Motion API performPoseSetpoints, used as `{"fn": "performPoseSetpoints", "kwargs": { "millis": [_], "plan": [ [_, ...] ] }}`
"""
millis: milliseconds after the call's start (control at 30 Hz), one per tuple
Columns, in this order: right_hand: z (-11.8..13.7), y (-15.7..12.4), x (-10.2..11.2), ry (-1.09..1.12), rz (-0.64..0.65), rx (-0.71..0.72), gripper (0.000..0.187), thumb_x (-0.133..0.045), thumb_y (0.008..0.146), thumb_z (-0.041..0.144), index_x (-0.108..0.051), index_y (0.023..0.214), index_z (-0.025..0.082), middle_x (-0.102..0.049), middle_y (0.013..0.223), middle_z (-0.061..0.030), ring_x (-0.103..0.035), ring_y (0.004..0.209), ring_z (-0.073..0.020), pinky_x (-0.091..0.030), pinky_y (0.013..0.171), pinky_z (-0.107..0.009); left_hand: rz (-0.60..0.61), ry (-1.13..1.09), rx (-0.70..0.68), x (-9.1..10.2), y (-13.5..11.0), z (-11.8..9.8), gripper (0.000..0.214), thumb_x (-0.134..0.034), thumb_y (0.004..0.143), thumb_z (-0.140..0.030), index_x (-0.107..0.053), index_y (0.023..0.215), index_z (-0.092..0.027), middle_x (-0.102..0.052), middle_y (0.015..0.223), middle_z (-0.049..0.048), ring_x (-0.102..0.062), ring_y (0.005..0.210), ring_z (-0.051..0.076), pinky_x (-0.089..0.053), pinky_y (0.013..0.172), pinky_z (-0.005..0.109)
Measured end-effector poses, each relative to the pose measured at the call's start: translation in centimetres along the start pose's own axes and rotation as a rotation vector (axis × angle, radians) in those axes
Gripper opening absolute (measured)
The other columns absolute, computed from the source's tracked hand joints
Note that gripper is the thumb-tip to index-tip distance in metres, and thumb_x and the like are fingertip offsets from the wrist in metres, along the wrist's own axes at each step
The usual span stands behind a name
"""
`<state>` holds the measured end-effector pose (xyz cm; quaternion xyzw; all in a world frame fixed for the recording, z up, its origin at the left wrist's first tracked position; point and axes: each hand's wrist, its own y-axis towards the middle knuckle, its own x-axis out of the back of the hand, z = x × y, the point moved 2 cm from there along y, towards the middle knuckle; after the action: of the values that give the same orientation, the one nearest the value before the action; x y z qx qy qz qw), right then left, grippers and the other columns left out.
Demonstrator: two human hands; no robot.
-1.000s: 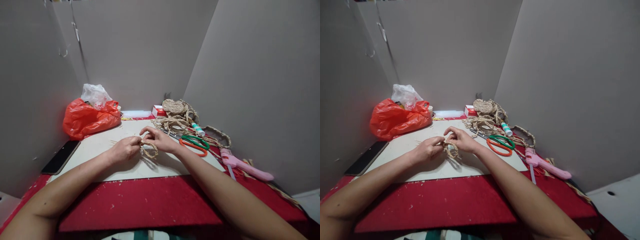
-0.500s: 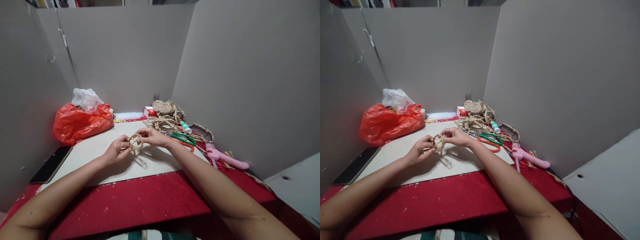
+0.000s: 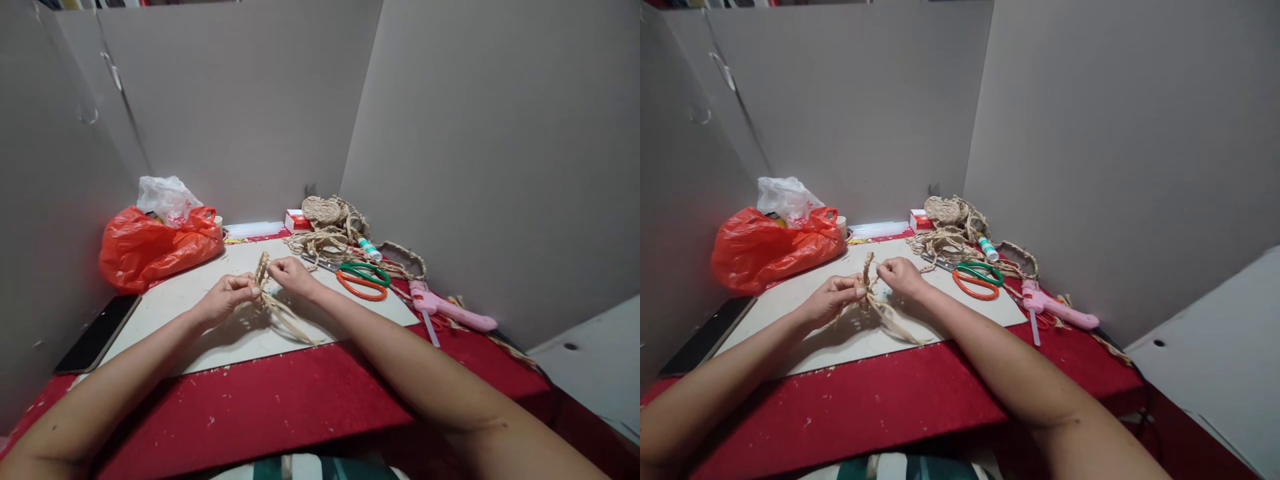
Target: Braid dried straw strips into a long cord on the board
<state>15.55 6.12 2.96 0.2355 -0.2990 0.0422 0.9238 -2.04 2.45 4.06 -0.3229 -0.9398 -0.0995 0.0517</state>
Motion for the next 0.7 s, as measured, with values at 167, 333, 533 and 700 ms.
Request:
{"fn": "performPoseSetpoints", "kwargs": {
  "millis": [167, 333, 533, 700],
  "plan": [
    [-2.7, 1.0, 2.7, -0.058, -0.215, -0.106, 0.03, -0.042, 0.071, 0.03, -0.03, 0.046, 0.02, -0.026, 0.047, 0.004, -0.028, 0.048, -0.0084, -0.023, 0.049, -0.023, 0.093, 0.046, 0.015, -0.5, -0.6, -0.4, 0.02, -0.063, 0.075, -0.03, -0.068, 0.065, -0.014, -0.056, 0.076, 0.004, -0.05, 0.076, 0.015, -0.04, 0.078, 0.031],
    [-4.9, 1.8, 5.9, -0.108, -0.37, -0.169, 0.028, -0.044, 0.068, 0.028, -0.032, 0.044, 0.02, -0.026, 0.046, 0.004, -0.028, 0.047, -0.0089, -0.02, 0.048, -0.024, 0.112, -0.001, 0.046, -0.8, -1.1, -1.6, 0.02, -0.064, 0.074, -0.028, -0.066, 0.06, -0.014, -0.057, 0.069, 0.0017, -0.049, 0.067, 0.012, -0.04, 0.07, 0.028],
    [-6.6, 1.5, 10.8, -0.108, -0.655, -0.216, 0.029, -0.041, 0.072, 0.028, -0.028, 0.047, 0.021, -0.022, 0.05, 0.0041, -0.025, 0.049, -0.0089, -0.022, 0.049, -0.024, 0.09, 0.026, 0.053, 0.0, -0.8, -1.6, 0.018, -0.064, 0.075, -0.03, -0.072, 0.068, -0.016, -0.069, 0.086, 0.0089, -0.058, 0.094, 0.022, -0.043, 0.086, 0.037],
    [-5.5, 2.9, 16.4, -0.049, -0.922, -0.131, 0.033, -0.038, 0.081, 0.031, -0.024, 0.053, 0.022, -0.02, 0.052, 0.005, -0.022, 0.048, -0.0082, -0.022, 0.046, -0.023, 0.003, 0.015, 0.133, 2.5, 0.1, 0.9, 0.018, -0.065, 0.074, -0.029, -0.075, 0.081, -0.016, -0.064, 0.116, 0.0145, -0.051, 0.116, 0.026, -0.036, 0.099, 0.042]
  ]
}}
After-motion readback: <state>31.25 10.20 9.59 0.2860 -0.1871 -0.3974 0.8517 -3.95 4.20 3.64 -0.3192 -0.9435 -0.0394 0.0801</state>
